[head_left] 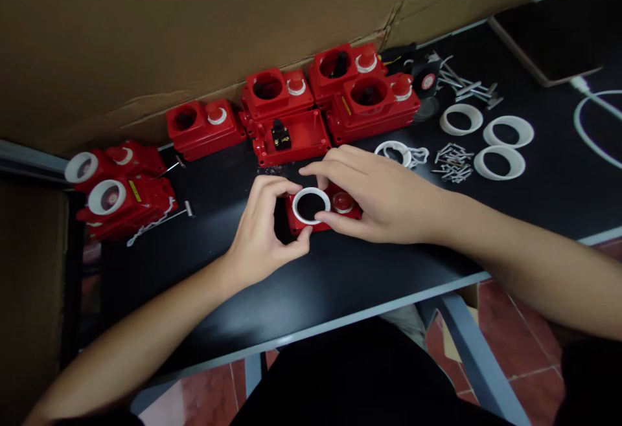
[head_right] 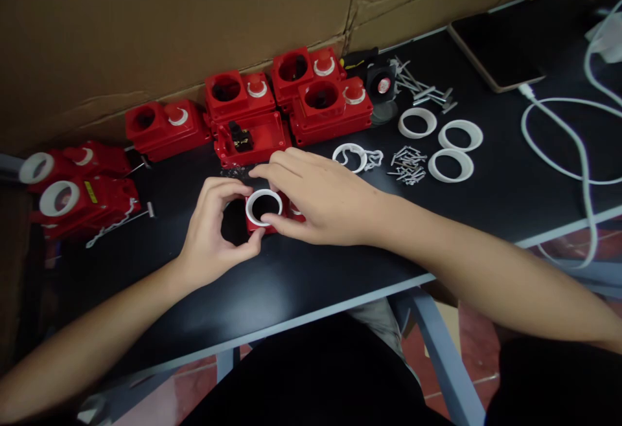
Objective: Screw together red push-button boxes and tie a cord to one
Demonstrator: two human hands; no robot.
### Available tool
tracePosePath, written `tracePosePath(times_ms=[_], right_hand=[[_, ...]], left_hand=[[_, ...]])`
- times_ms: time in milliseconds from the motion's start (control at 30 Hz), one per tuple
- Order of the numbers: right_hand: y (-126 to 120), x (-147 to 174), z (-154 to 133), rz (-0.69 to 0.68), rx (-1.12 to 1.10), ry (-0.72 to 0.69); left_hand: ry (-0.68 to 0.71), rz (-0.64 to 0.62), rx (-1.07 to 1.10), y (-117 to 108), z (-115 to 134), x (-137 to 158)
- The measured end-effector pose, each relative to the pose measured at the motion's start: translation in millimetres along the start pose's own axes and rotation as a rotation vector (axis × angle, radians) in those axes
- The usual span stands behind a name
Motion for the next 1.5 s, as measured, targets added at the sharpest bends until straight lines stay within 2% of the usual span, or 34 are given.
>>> tracePosePath(times_ms=[200, 500, 800, 1100, 1267, 1500], right_hand=[[-1, -3, -12, -0.056, -0.137, -0.093], [6, -1, -12, -0.048, -0.147, -0.123], [7, -3, -8, -0.044, -0.157, -0.075], [13, 3, 4, 0.029, -0.031, -0.019], [8, 3, 1, -0.017, -0.064, -0.006], [6, -1, -8, -0.065, -0.138, -0.062]], left_hand=[[0.002, 0.003, 0.031, -1, 0, -1], [-0.018, 0.027, 0.066, -3, -3, 0], [0.008, 0.016, 0.045, -3, 1, -1], [0.027, 0.0, 0.064, -1, 4, -1], [0.019, -0.007, 0.048, -2, 3, -1], [0.023, -0.005, 0.061, -1, 2, -1]])
Point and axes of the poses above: each hand's wrist, its own x-axis away from the middle knuckle, its own y-axis out of the palm, z = x × y, the point moved 9 cm from there along -x, towards the middle knuckle, and after that the axes turned 7 degrees about -y, right-handed, at the moved point
